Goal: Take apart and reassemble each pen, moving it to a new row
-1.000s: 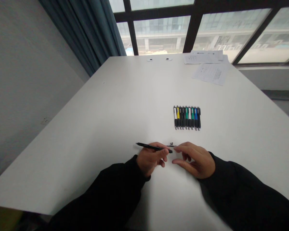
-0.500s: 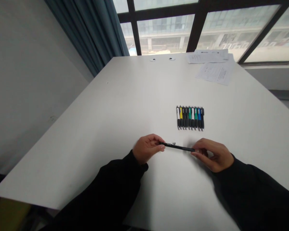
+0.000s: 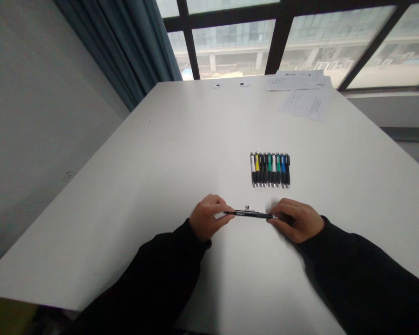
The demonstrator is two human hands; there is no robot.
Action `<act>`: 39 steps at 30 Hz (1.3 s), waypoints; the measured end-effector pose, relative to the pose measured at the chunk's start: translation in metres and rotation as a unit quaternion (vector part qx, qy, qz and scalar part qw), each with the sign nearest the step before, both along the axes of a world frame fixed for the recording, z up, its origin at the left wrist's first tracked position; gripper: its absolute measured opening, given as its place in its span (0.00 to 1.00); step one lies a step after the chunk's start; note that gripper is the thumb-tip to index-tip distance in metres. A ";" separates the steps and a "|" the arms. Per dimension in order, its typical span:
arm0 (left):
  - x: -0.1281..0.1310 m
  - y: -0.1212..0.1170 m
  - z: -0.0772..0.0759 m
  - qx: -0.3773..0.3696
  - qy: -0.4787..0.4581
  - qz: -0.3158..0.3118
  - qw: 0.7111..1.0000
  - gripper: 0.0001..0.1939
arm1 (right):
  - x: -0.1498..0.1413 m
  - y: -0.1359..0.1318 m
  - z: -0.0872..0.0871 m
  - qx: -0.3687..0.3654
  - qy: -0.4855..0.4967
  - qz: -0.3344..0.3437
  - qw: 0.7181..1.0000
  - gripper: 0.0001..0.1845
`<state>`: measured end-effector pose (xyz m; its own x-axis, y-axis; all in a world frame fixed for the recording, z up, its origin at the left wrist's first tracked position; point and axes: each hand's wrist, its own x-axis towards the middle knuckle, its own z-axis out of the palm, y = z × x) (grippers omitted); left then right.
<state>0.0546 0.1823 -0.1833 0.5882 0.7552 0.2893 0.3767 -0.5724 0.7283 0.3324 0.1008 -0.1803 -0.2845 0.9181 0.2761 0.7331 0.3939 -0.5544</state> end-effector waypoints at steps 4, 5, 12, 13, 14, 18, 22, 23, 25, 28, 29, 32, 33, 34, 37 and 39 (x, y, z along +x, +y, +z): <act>0.001 0.000 0.002 -0.002 -0.003 0.001 1.000 0.04 | 0.000 0.001 -0.001 0.007 -0.002 -0.001 1.000 0.06; 0.001 0.000 0.003 -0.001 -0.004 0.001 1.000 0.03 | 0.000 0.001 -0.002 0.008 -0.001 -0.001 1.000 0.06; 0.001 0.001 0.004 -0.007 -0.001 0.014 1.000 0.04 | 0.001 0.001 -0.002 0.005 -0.002 -0.014 1.000 0.07; 0.001 0.001 0.003 -0.008 -0.002 0.014 1.000 0.04 | 0.001 0.001 -0.002 0.003 -0.002 -0.016 1.000 0.07; 0.001 0.001 0.003 -0.009 -0.005 0.014 1.000 0.04 | 0.001 0.001 -0.002 0.001 -0.002 -0.018 1.000 0.07; 0.001 0.000 0.004 -0.012 -0.015 0.015 1.000 0.05 | 0.000 0.001 -0.003 0.000 -0.001 -0.018 1.000 0.08; 0.001 0.000 0.004 -0.017 -0.021 0.018 0.999 0.05 | 0.000 0.001 -0.001 -0.002 -0.001 -0.019 1.000 0.08; 0.001 0.001 0.004 -0.016 -0.022 0.018 0.999 0.05 | 0.000 0.001 -0.001 -0.003 0.000 -0.020 1.000 0.07; 0.001 0.001 0.004 -0.015 -0.021 0.016 1.000 0.05 | 0.000 0.001 -0.001 -0.006 -0.001 -0.022 1.000 0.07; 0.001 0.000 0.004 -0.015 -0.022 0.017 1.000 0.05 | 0.000 0.001 -0.001 -0.009 -0.005 -0.019 1.000 0.08; 0.001 0.000 0.004 -0.016 -0.021 0.017 1.000 0.06 | 0.000 0.001 -0.001 -0.009 -0.005 -0.018 1.000 0.08; 0.001 0.000 0.005 -0.020 -0.018 0.018 0.999 0.06 | -0.001 0.001 -0.001 -0.007 -0.006 -0.019 1.000 0.09; 0.002 0.000 0.005 -0.023 -0.018 0.019 0.999 0.06 | -0.001 0.001 -0.001 -0.006 -0.005 -0.019 1.000 0.09; 0.002 -0.001 0.006 -0.026 -0.020 0.020 0.999 0.06 | -0.001 0.001 0.000 -0.006 -0.005 -0.019 1.000 0.09; 0.003 -0.001 0.007 -0.037 -0.033 0.033 0.998 0.03 | -0.001 0.002 0.000 -0.008 -0.002 -0.016 1.000 0.09; 0.003 -0.002 0.008 -0.043 -0.042 0.046 0.997 0.05 | 0.000 0.002 -0.001 -0.009 0.001 -0.015 1.000 0.09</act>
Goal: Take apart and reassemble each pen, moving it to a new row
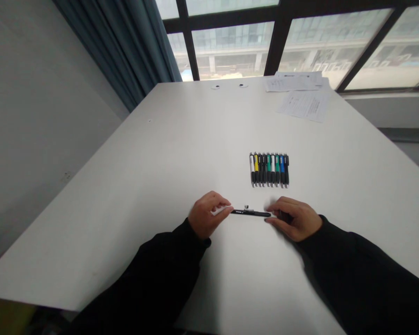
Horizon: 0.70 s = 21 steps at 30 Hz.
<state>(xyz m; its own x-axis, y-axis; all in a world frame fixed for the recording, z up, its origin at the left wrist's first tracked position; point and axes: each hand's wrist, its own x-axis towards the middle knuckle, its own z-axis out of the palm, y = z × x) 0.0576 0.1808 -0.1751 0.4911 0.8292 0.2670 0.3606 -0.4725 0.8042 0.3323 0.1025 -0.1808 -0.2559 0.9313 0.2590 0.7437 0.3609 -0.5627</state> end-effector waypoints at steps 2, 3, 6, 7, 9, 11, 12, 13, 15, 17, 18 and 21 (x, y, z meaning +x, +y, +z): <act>0.000 0.000 0.001 -0.004 -0.007 0.012 1.000 0.06 | 0.000 0.000 -0.001 0.000 0.002 -0.001 1.000 0.10; 0.001 -0.001 0.001 -0.004 -0.010 0.018 1.000 0.06 | 0.000 0.000 -0.001 0.002 0.002 0.000 1.000 0.10; 0.000 -0.001 0.002 0.000 -0.013 0.040 0.999 0.06 | 0.000 0.001 -0.001 0.007 0.001 0.010 1.000 0.10; 0.000 0.000 0.002 0.002 -0.013 0.044 0.999 0.06 | 0.000 0.001 -0.001 0.007 0.003 0.013 1.000 0.10; -0.001 0.001 0.003 0.006 -0.013 0.050 0.999 0.07 | 0.001 0.002 -0.001 0.007 0.019 0.017 1.000 0.10; -0.001 0.002 0.004 -0.005 -0.019 0.060 0.998 0.08 | 0.003 0.003 0.000 0.005 0.049 0.027 0.998 0.10; -0.001 0.001 0.004 -0.029 -0.030 0.065 0.997 0.09 | 0.004 0.004 0.001 0.004 0.068 0.038 0.997 0.10; 0.000 0.001 0.004 -0.071 -0.049 0.063 0.994 0.11 | 0.004 0.004 0.001 0.001 0.087 0.050 0.995 0.09; 0.003 -0.003 0.004 -0.207 -0.103 0.026 0.973 0.16 | 0.005 0.005 0.002 -0.008 0.125 0.071 0.990 0.09; 0.008 -0.009 0.004 -0.373 -0.151 -0.054 0.914 0.22 | 0.003 0.006 0.004 -0.020 0.152 0.084 0.985 0.09; 0.011 -0.012 0.003 -0.446 -0.161 -0.098 0.875 0.25 | 0.001 0.006 0.004 -0.025 0.160 0.089 0.983 0.09; 0.020 -0.023 0.001 -0.585 -0.144 -0.194 0.774 0.27 | -0.007 0.005 0.008 -0.027 0.178 0.108 0.978 0.08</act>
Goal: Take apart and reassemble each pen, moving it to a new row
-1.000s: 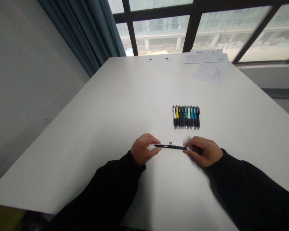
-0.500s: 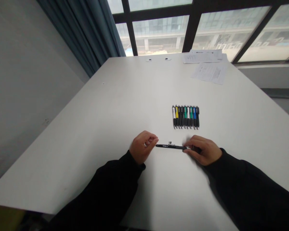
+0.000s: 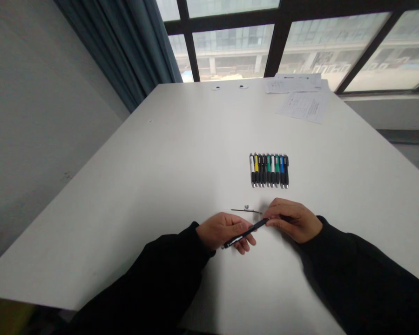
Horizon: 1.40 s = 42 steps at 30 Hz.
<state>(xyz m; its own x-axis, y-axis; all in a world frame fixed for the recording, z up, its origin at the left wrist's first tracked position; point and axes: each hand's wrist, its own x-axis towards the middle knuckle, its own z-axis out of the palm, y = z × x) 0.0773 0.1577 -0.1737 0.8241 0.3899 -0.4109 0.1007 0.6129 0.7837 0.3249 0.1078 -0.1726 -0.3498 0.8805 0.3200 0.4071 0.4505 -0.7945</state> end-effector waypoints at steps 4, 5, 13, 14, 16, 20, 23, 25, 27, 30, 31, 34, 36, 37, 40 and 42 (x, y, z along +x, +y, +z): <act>0.004 -0.006 -0.002 -0.057 -0.016 -0.031 0.998 0.25 | -0.009 -0.003 0.003 0.015 -0.004 -0.032 0.999 0.10; 0.004 -0.006 -0.001 -0.059 -0.020 -0.019 0.998 0.24 | -0.009 -0.003 0.002 0.023 -0.027 -0.052 0.998 0.12; 0.002 -0.005 0.006 -0.062 -0.020 0.001 0.998 0.22 | -0.016 -0.002 -0.006 0.095 -0.222 -0.087 0.967 0.11; 0.001 -0.005 0.007 -0.063 -0.018 0.001 0.998 0.22 | -0.019 -0.002 -0.005 0.098 -0.238 -0.083 0.963 0.12; 0.001 -0.005 0.007 -0.065 -0.017 -0.001 0.998 0.21 | -0.025 -0.003 -0.002 0.098 -0.268 -0.069 0.956 0.14; -0.003 -0.003 0.006 -0.068 -0.025 -0.006 0.997 0.20 | -0.026 -0.006 0.001 0.077 -0.231 -0.046 0.969 0.11; -0.005 -0.002 0.005 -0.063 -0.028 -0.009 0.998 0.20 | -0.020 -0.008 -0.001 -0.008 -0.108 -0.081 0.991 0.06; -0.006 -0.001 0.004 -0.059 -0.026 -0.005 0.998 0.19 | -0.016 -0.009 -0.004 -0.071 -0.009 -0.120 0.990 0.06; -0.007 0.000 0.004 -0.059 -0.021 0.002 0.998 0.19 | -0.013 -0.009 -0.007 -0.124 0.101 -0.145 0.976 0.08; -0.007 0.000 0.003 -0.061 -0.014 0.009 0.998 0.19 | -0.009 -0.006 -0.011 -0.196 0.259 -0.158 0.932 0.10; -0.007 0.000 0.003 -0.061 -0.012 0.008 0.998 0.20 | -0.007 -0.004 -0.012 -0.218 0.303 -0.155 0.915 0.11; -0.007 -0.001 0.003 -0.058 -0.013 0.006 0.998 0.20 | 0.001 0.002 -0.013 -0.260 0.399 -0.133 0.869 0.12; -0.007 -0.001 0.005 -0.057 -0.014 0.004 0.998 0.19 | 0.004 0.004 -0.011 -0.278 0.438 -0.120 0.847 0.12; -0.007 -0.002 0.006 -0.058 -0.015 0.004 0.998 0.19 | 0.005 0.005 -0.010 -0.284 0.452 -0.115 0.838 0.12; -0.007 -0.002 0.009 -0.062 -0.020 0.002 0.998 0.19 | 0.004 0.006 -0.006 -0.299 0.476 -0.109 0.820 0.13; -0.007 -0.002 0.010 -0.065 -0.022 0.000 0.998 0.19 | 0.002 0.006 -0.004 -0.300 0.482 -0.117 0.815 0.14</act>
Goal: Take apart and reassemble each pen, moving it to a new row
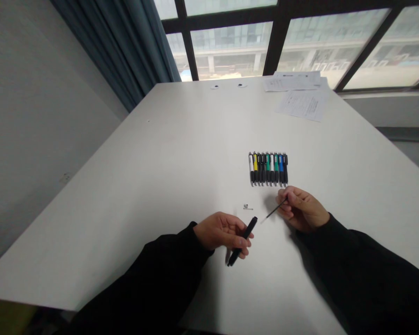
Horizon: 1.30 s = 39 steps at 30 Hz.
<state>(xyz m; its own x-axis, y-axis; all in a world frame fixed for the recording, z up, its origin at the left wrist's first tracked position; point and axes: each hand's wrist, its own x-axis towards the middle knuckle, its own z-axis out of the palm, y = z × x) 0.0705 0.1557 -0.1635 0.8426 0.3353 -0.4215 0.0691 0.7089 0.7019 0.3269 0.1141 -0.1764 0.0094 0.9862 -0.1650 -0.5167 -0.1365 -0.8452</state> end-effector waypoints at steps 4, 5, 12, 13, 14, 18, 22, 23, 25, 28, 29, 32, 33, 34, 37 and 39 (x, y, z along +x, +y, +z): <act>-0.001 0.000 0.000 0.003 0.011 -0.003 1.000 0.19 | -0.002 0.001 0.000 -0.006 -0.009 -0.024 1.000 0.17; -0.001 0.000 0.000 0.003 0.013 -0.003 1.000 0.18 | -0.003 0.002 -0.001 -0.008 -0.015 -0.025 1.000 0.17; 0.000 0.000 0.000 0.003 0.015 -0.002 1.000 0.20 | -0.001 0.001 -0.010 0.003 -0.081 -0.041 0.996 0.18; 0.000 0.000 0.000 0.007 0.020 -0.008 1.000 0.20 | -0.001 0.001 -0.009 0.005 -0.085 -0.040 0.996 0.18; -0.001 -0.001 -0.001 0.012 0.027 -0.014 0.999 0.21 | -0.001 0.001 -0.008 0.008 -0.085 -0.043 0.995 0.18; -0.001 -0.004 -0.005 0.033 0.050 -0.030 0.998 0.21 | -0.003 0.003 -0.001 0.001 -0.065 -0.048 0.997 0.17; 0.001 -0.007 -0.006 0.033 0.066 -0.046 0.996 0.22 | -0.006 0.004 0.003 -0.002 -0.044 -0.046 0.998 0.17; 0.001 -0.007 -0.006 0.032 0.070 -0.048 0.996 0.22 | -0.007 0.004 0.003 -0.001 -0.044 -0.046 0.998 0.17; 0.002 -0.007 -0.005 0.032 0.072 -0.049 0.996 0.22 | -0.007 0.004 0.003 -0.002 -0.053 -0.043 0.998 0.18; 0.001 -0.007 -0.005 0.041 0.058 -0.049 0.996 0.21 | -0.007 0.004 0.001 -0.011 -0.067 -0.042 0.997 0.18; 0.001 -0.007 -0.005 0.044 0.053 -0.049 0.996 0.21 | -0.006 0.004 0.001 -0.015 -0.068 -0.044 0.997 0.18; 0.002 -0.007 -0.007 0.043 0.051 -0.046 0.997 0.22 | -0.007 0.004 0.001 -0.018 -0.063 -0.051 0.997 0.18; 0.002 -0.007 -0.007 0.042 0.053 -0.039 0.997 0.23 | -0.007 0.003 0.002 -0.015 -0.061 -0.051 0.997 0.17; 0.003 -0.007 -0.007 0.043 0.056 -0.031 0.997 0.23 | -0.009 0.003 0.002 -0.010 -0.061 -0.049 0.997 0.17; 0.005 -0.007 -0.004 0.041 0.054 -0.014 0.998 0.23 | -0.017 -0.001 0.003 0.013 -0.075 -0.024 0.997 0.17; 0.006 -0.007 -0.003 0.038 0.048 -0.009 0.998 0.23 | -0.024 -0.004 0.002 0.031 -0.097 0.010 0.995 0.16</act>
<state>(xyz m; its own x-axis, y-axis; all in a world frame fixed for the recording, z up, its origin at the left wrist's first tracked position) 0.0769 0.1491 -0.1666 0.8063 0.3535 -0.4743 0.1510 0.6523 0.7428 0.3033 0.1098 -0.1742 0.0144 0.9948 -0.1013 -0.3406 -0.0903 -0.9359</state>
